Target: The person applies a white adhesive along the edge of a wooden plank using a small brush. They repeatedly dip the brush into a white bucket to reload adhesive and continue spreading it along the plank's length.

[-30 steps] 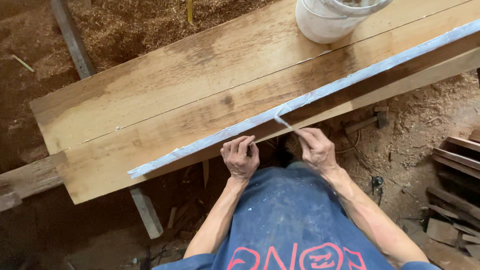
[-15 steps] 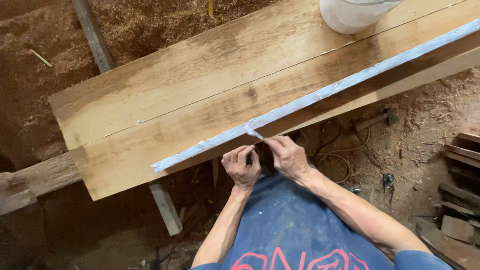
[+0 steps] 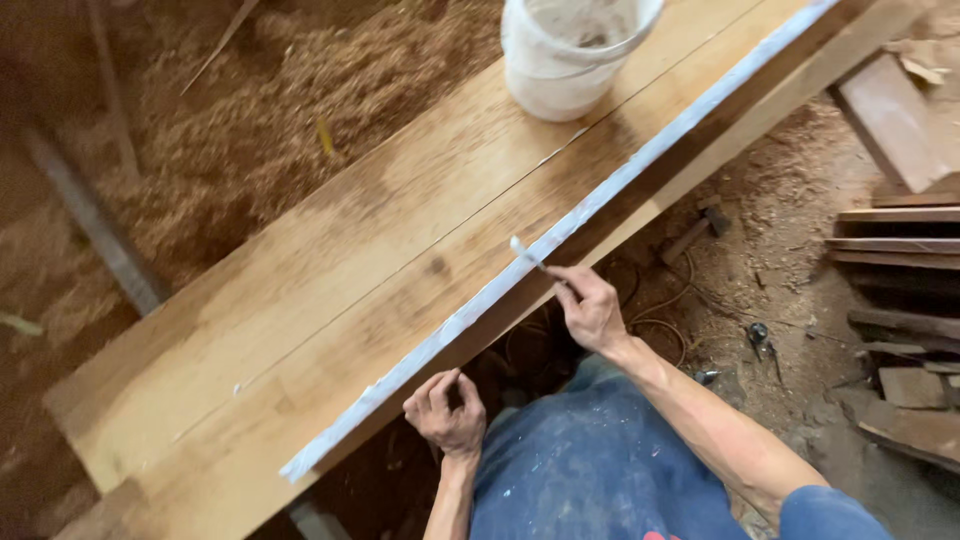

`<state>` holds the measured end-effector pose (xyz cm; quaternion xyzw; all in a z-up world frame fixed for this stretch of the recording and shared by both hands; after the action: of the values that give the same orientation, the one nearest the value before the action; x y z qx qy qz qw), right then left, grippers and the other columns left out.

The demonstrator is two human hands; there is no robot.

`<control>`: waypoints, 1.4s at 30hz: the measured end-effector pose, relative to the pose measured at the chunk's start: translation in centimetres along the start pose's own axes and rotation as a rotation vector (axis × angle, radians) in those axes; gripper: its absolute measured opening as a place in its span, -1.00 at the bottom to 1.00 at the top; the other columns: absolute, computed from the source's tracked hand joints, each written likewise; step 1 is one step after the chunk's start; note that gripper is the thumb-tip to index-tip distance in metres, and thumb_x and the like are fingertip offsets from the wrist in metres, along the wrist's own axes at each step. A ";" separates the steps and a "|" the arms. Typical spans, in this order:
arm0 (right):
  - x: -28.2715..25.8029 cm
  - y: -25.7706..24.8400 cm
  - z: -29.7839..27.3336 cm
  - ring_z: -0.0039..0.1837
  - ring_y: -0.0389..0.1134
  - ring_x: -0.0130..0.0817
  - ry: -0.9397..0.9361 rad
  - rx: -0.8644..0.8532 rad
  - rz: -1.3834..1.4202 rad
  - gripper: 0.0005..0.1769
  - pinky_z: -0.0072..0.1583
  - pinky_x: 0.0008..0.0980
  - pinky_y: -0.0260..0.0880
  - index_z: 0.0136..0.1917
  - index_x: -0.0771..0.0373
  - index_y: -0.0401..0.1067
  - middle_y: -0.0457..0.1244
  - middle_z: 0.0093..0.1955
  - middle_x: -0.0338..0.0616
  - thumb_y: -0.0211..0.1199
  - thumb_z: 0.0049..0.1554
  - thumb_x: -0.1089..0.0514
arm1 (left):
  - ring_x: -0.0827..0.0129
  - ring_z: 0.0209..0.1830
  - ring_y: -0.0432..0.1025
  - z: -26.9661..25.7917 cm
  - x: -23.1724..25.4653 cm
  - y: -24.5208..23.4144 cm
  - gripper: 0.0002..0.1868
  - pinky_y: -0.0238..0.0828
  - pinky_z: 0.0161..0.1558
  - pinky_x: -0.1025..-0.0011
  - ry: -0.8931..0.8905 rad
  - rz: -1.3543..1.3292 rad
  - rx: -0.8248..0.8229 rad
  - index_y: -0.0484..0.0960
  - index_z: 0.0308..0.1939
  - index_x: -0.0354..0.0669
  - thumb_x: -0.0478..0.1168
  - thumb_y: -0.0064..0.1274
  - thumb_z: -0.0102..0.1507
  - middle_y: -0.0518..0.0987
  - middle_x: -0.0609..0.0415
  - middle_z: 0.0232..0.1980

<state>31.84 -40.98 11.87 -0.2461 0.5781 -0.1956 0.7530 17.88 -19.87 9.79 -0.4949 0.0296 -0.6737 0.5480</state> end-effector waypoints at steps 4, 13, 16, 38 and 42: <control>7.2 -5.8 4.6 0.04 0.45 -0.12 0.214 0.308 -0.093 -0.73 0.05 -0.26 0.45 0.17 0.29 0.53 0.40 0.02 0.04 0.23 0.20 0.26 | 0.21 -0.12 0.44 0.5 1.5 2.2 -0.79 0.29 0.01 0.28 0.069 0.025 -0.092 0.66 -0.23 -0.02 -0.28 0.30 0.08 0.62 0.16 -0.15; 19.5 -15.9 14.4 0.04 0.43 -0.10 0.246 0.349 -0.247 -0.70 0.08 -0.23 0.45 0.22 0.30 0.50 0.38 0.07 0.09 0.23 0.21 0.30 | 0.27 -0.07 0.43 1.9 9.0 12.6 -0.75 0.25 0.01 0.30 0.147 0.001 -0.149 0.68 -0.19 0.03 -0.25 0.31 0.05 0.63 0.21 -0.12; 20.7 -16.6 13.2 0.01 0.46 -0.16 0.162 0.101 -0.200 -0.73 0.04 -0.26 0.49 0.18 0.28 0.52 0.40 0.01 0.05 0.19 0.21 0.32 | 0.28 -0.07 0.42 2.2 13.6 17.2 -0.73 0.24 0.01 0.31 0.148 0.014 -0.160 0.69 -0.17 0.03 -0.24 0.31 0.05 0.63 0.22 -0.11; 37.9 -34.1 25.2 -0.01 0.44 -0.17 0.100 0.227 -0.200 -0.74 -0.10 -0.34 0.54 0.21 0.36 0.49 0.37 0.08 0.18 0.13 0.28 0.28 | 0.09 0.22 0.34 9.8 29.8 36.3 -0.27 0.09 0.27 -0.06 0.026 0.466 -0.637 0.59 0.11 0.05 0.01 0.34 -0.17 0.56 0.10 0.15; 40.2 -37.2 30.8 -0.01 0.44 -0.11 0.101 0.260 -0.482 -0.73 -0.08 -0.30 0.51 0.20 0.33 0.52 0.39 0.04 0.14 0.14 0.26 0.27 | 0.13 0.23 0.36 10.2 29.0 36.9 -0.32 0.04 0.36 -0.13 0.011 0.651 -0.788 0.58 0.06 0.09 0.04 0.36 -0.14 0.59 0.12 0.10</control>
<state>71.56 -89.64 9.37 -0.2677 0.5097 -0.4539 0.6801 53.84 -51.69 11.87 -0.6253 0.4370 -0.4083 0.5014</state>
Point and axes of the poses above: each hand's wrist, its own z-axis towards the middle knuckle, its own y-axis out of the palm, x = y × z, the point moved 1 cm from there along z, towards the middle knuckle
